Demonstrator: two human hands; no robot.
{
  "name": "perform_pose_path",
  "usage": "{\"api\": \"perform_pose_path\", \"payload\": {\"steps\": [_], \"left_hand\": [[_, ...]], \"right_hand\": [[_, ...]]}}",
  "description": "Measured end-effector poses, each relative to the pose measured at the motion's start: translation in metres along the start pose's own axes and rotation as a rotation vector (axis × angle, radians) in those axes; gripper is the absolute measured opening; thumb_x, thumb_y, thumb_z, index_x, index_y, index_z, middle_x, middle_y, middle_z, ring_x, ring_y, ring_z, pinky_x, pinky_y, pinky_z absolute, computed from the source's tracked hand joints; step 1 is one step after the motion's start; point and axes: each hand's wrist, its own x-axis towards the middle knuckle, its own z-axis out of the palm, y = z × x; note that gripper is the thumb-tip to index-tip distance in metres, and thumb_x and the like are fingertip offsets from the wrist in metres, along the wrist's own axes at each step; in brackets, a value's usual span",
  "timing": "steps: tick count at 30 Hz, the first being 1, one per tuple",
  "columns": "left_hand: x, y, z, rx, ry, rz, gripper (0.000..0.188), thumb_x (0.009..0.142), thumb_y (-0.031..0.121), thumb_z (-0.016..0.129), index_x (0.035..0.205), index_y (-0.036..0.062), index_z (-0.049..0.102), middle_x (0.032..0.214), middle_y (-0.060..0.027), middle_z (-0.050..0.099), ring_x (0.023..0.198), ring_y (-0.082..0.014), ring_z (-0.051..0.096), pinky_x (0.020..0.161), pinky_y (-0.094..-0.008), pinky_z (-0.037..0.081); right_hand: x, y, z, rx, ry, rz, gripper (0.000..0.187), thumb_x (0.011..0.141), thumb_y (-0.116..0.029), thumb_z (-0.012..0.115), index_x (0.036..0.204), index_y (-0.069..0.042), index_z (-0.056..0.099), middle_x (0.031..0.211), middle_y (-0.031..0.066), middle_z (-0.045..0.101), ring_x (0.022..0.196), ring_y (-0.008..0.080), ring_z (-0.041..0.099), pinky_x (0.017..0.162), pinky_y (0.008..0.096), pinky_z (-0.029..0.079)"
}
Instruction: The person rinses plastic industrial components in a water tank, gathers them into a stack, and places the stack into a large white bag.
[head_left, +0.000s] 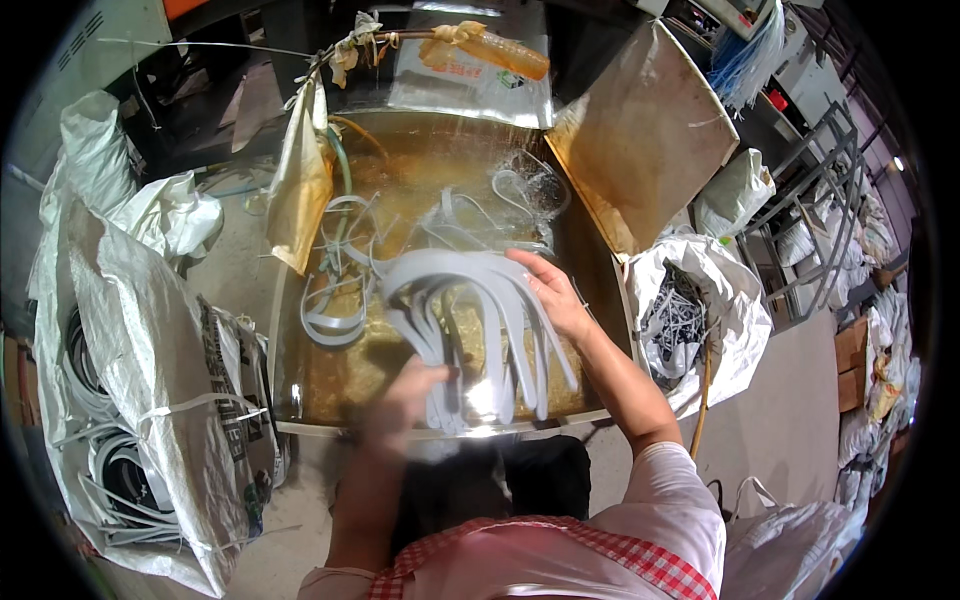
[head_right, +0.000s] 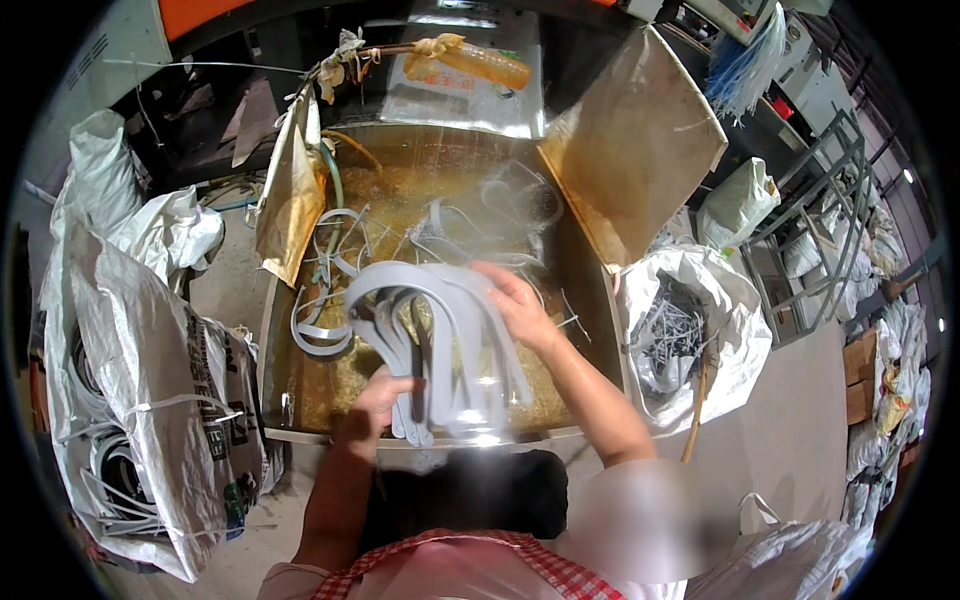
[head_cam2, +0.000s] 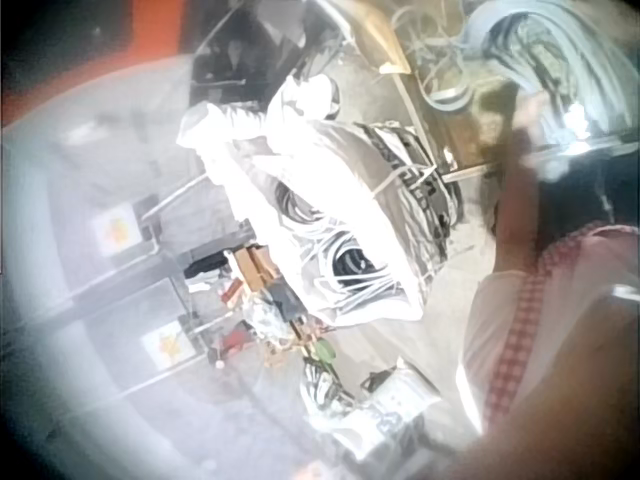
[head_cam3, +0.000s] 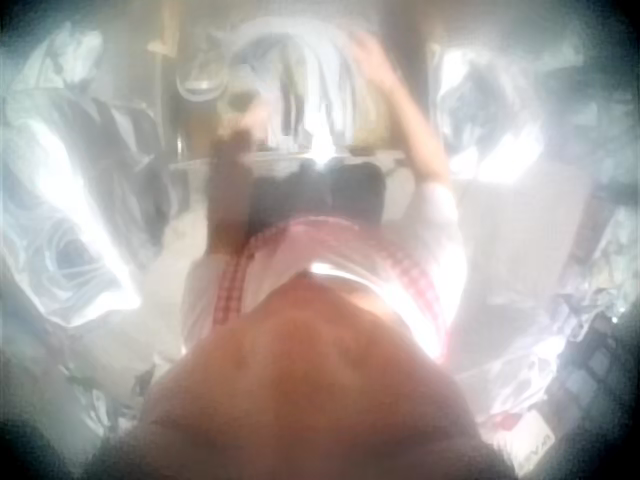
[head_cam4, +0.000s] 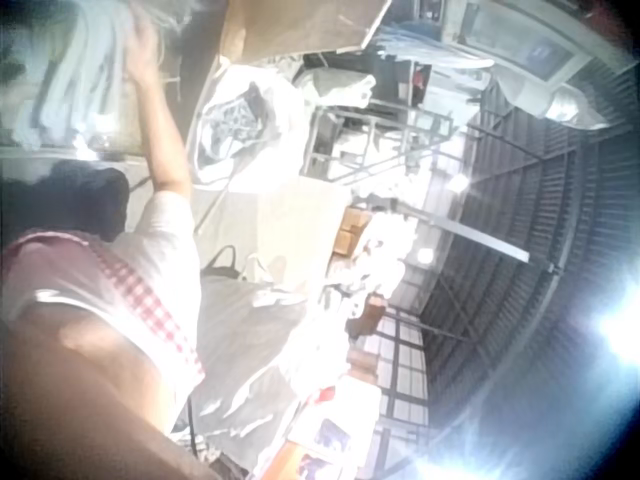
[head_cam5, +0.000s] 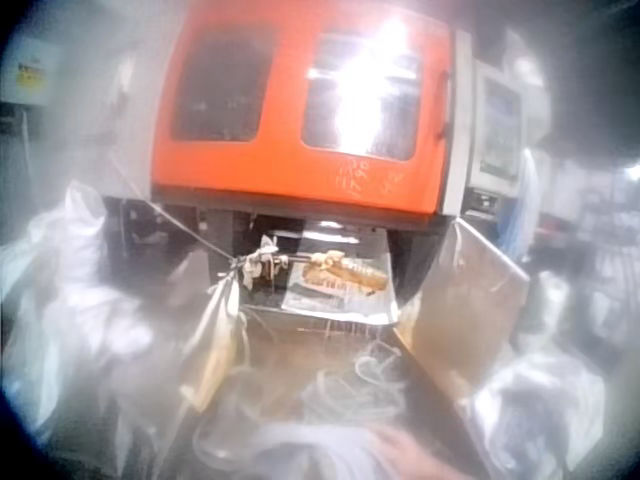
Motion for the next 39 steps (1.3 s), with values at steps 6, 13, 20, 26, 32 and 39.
{"api": "perform_pose_path", "payload": {"steps": [6,13,20,26,32,39], "left_hand": [[0.003,0.001,0.018,0.114,0.167,0.115,0.03,0.068,-0.007,0.057,0.096,-0.0008,0.049,0.082,-0.0098,0.055,0.067,-0.0225,0.059,0.055,-0.0323,0.05],[-0.021,-0.003,0.014,0.355,0.334,0.398,0.036,0.067,-0.011,0.051,0.1,0.0003,0.042,0.095,-0.0113,0.051,0.071,-0.0189,0.056,0.056,-0.031,0.051],[-0.068,0.02,0.034,0.569,0.436,0.749,0.045,0.063,-0.012,0.045,0.107,0.0004,0.041,0.086,-0.009,0.055,0.075,-0.0175,0.058,0.059,-0.0299,0.05],[-0.14,0.036,0.051,0.633,0.495,0.98,0.058,0.066,-0.001,0.056,0.121,-0.0013,0.035,0.108,-0.0177,0.055,0.099,-0.0278,0.055,0.084,-0.0354,0.044],[-0.216,0.049,0.07,0.687,0.391,1.212,0.08,0.065,-0.013,0.047,0.138,0.0004,0.015,0.136,-0.0199,0.031,0.128,-0.0262,0.029,0.104,-0.0315,0.025],[-0.302,0.076,0.077,0.876,0.497,1.465,0.084,0.067,-0.011,0.052,0.138,-0.0006,0.011,0.135,-0.025,0.031,0.124,-0.0339,0.036,0.101,-0.0344,0.032]], "right_hand": [[-0.004,-0.025,0.0,0.193,-0.074,0.218,0.08,0.081,-0.065,0.035,0.136,-0.008,0.026,0.129,0.0098,0.04,0.113,0.0194,0.043,0.092,0.0351,0.039],[-0.049,-0.021,0.005,0.105,-0.214,0.176,0.12,0.056,-0.058,0.071,0.141,-0.012,-0.001,0.146,0.0136,0.007,0.133,0.0297,0.011,0.107,0.0426,0.016],[-0.084,-0.074,0.05,-0.31,-0.018,-0.197,0.101,0.059,-0.015,0.066,0.14,0.0,0.006,0.144,0.0193,0.015,0.135,0.0271,0.011,0.108,0.0337,0.012],[-0.096,-0.113,0.077,-0.313,0.015,-0.402,0.095,0.057,-0.005,0.056,0.14,-0.002,0.01,0.141,0.0206,0.022,0.132,0.0296,0.021,0.107,0.0347,0.017],[-0.111,-0.123,0.086,0.012,-0.262,0.03,0.077,0.068,-0.016,0.067,0.133,-0.003,0.03,0.127,0.0144,0.044,0.118,0.0253,0.041,0.099,0.0358,0.032],[-0.115,-0.14,0.152,-0.22,0.12,-0.552,0.053,0.083,-0.032,0.057,0.123,-0.001,0.041,0.121,0.0124,0.047,0.113,0.0202,0.043,0.095,0.0362,0.036]]}}
